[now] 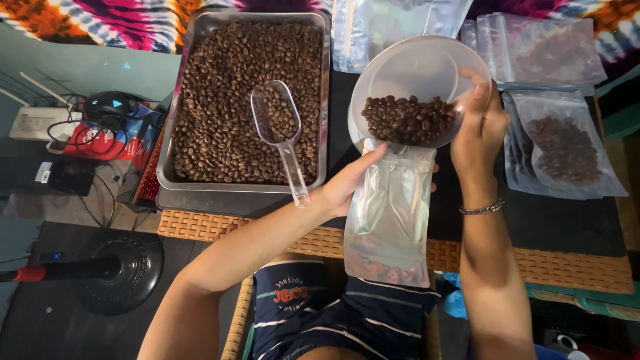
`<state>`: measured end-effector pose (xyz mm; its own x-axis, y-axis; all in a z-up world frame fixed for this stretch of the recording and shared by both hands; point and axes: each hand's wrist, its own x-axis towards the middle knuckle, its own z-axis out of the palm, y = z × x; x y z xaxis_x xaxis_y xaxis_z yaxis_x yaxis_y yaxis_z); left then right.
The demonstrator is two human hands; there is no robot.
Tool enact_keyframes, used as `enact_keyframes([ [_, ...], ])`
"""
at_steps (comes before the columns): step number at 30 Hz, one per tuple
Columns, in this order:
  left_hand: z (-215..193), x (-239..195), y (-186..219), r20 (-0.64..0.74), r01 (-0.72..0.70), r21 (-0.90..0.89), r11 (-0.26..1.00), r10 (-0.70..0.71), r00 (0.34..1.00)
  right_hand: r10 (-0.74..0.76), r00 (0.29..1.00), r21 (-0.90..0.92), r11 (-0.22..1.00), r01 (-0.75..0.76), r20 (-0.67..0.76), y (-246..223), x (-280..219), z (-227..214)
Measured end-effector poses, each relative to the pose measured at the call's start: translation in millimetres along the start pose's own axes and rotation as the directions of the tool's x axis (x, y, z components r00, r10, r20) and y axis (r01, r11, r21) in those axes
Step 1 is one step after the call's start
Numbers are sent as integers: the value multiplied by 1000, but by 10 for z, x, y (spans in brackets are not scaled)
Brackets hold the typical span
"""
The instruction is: Weighing roasted coffee beans on a digital scale and transferring them into small packaging bags.
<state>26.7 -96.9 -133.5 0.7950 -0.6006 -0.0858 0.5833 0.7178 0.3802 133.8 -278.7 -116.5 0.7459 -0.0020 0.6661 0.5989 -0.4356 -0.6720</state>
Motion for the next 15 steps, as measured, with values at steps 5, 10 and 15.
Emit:
enact_keyframes([
  [5, 9, -16, -7, -12, -2, 15, 1000, 2, 1000, -79, 996, 6, 997, 79, -28, 51, -5, 16],
  [10, 3, -18, -26, 1, -13, 3, 1000, 13, 1000, -103, 992, 11, 995, 104, -70, 114, -21, 51],
  [15, -31, 2, -34, 14, -28, -10, 1000, 28, 1000, -130, 987, 6, 991, 132, -91, 105, -22, 42],
])
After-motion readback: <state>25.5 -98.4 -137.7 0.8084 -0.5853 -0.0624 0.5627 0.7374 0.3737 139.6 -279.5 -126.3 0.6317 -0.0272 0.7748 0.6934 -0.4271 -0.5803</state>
